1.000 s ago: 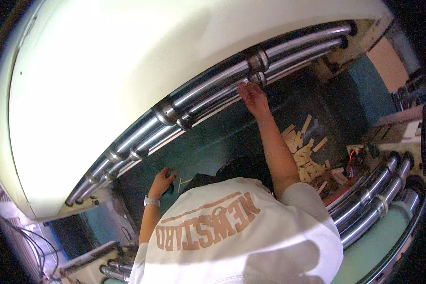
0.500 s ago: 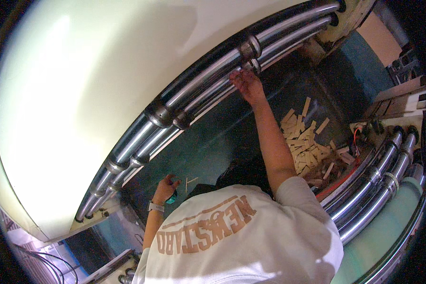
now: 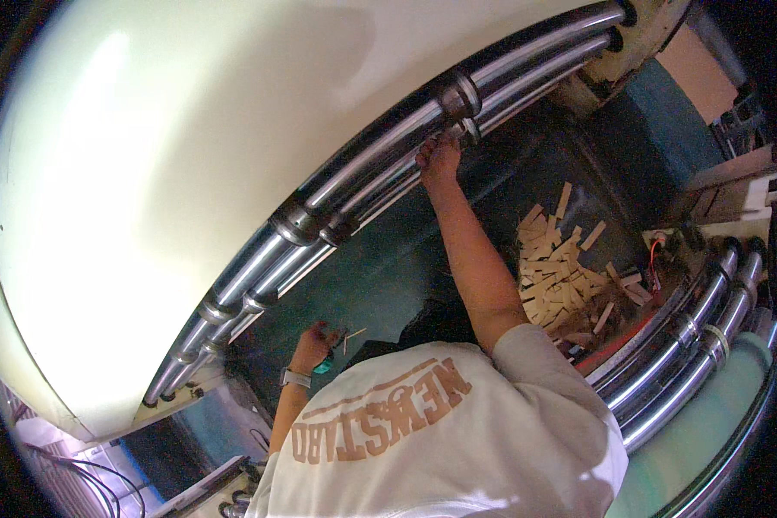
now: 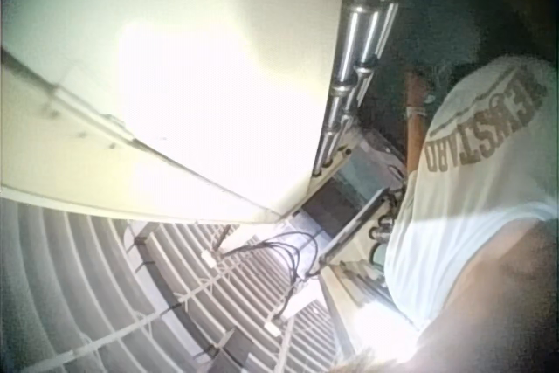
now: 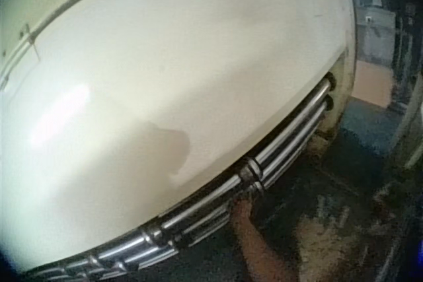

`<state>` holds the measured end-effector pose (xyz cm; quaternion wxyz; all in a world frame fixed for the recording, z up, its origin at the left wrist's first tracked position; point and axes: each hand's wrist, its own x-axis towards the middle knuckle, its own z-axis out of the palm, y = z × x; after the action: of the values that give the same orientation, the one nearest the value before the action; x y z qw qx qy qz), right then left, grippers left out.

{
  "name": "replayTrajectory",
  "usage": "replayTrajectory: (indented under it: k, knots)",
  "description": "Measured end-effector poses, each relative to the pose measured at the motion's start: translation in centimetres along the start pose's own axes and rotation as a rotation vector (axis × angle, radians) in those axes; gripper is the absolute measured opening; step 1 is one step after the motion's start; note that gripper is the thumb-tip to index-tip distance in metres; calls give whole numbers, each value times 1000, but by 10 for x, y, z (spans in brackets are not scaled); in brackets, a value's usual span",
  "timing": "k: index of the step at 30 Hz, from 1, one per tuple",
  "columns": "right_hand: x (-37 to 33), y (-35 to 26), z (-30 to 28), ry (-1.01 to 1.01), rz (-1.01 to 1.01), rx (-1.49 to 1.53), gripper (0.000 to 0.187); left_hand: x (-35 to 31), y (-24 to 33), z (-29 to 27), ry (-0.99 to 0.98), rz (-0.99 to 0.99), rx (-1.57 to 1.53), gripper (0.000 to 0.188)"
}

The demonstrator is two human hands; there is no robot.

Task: The person measures the length of several parallel metal pipes using a tape measure. They extend the tape measure along the pipes, mark points with a pen, and adjust the tape measure repeatedly to take multiple measurements.

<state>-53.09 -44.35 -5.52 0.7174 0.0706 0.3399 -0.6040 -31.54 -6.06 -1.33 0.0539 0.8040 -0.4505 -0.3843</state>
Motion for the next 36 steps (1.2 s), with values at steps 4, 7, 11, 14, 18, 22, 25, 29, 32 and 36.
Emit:
replayTrajectory:
  k: [4,7,11,14,18,22,25,29,32,36]
  knots:
    - [55,24,-18,-40,164,122,36,0,-36,10,73,118,-1,46]
    - [94,39,-44,-69,39,206,37,-6,-13,2,8,-130,-1,47]
    - [97,82,-46,50,-1180,-623,29,-26,-68,20,87,44,115,47]
    - [167,60,-76,70,-821,-384,21,-1,-12,1,28,90,108,47]
    - [143,70,-67,232,-624,-1215,24,-13,-2,-5,24,-84,-56,46]
    - [131,40,-48,204,-779,-2238,35,-14,-21,7,186,62,-164,47]
    - [126,31,-32,220,-463,-2093,38,-24,-21,12,36,-114,-161,50]
    - [112,39,-42,79,-549,-2427,41,-31,-10,8,-29,-174,-97,52]
    - [123,32,-38,103,-639,-2383,43,-33,-26,21,77,-117,-197,49]
    - [107,47,-28,150,-590,-2459,44,-50,-17,18,59,-118,-230,45]
